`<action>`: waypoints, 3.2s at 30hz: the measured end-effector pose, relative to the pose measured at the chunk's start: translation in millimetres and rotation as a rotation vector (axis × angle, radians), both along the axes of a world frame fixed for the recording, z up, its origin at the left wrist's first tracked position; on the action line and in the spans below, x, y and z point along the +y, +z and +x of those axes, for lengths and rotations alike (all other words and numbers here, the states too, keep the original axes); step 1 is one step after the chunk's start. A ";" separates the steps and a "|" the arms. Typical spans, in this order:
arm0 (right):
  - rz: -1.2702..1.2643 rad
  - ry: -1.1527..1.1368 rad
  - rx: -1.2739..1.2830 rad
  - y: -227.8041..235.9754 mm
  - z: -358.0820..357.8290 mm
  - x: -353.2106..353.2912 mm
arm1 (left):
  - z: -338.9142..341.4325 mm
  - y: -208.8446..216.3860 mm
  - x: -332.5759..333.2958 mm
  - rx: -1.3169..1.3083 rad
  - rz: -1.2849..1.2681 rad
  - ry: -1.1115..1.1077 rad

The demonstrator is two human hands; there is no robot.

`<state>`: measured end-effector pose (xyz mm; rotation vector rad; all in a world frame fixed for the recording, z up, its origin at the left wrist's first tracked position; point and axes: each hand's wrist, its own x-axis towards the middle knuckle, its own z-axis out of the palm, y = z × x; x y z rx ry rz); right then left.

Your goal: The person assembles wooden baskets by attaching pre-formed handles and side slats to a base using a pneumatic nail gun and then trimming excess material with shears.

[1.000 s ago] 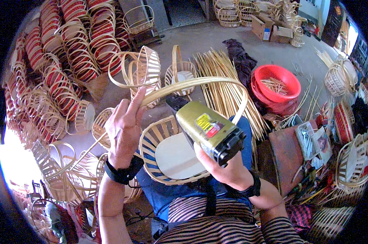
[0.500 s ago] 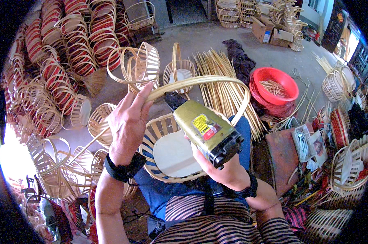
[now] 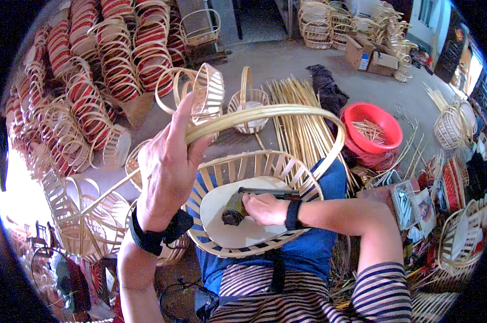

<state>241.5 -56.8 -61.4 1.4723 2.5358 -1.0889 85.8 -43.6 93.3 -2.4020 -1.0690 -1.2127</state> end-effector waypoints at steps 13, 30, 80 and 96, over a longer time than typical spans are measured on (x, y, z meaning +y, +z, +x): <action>1.433 0.197 0.220 164.5 -19.0 45.3 | -30.1 17.0 0.2 0.070 -0.230 0.004; 0.981 0.069 0.017 186.5 -16.8 24.1 | -28.8 -46.9 -6.2 -0.543 -0.196 -0.072; 0.094 0.113 -0.137 -37.1 59.1 6.0 | 4.1 -99.0 -10.5 -0.627 -0.625 -0.150; 0.241 -0.137 -0.088 36.0 80.7 -0.3 | 29.1 -89.1 -0.5 -0.631 -0.649 -0.122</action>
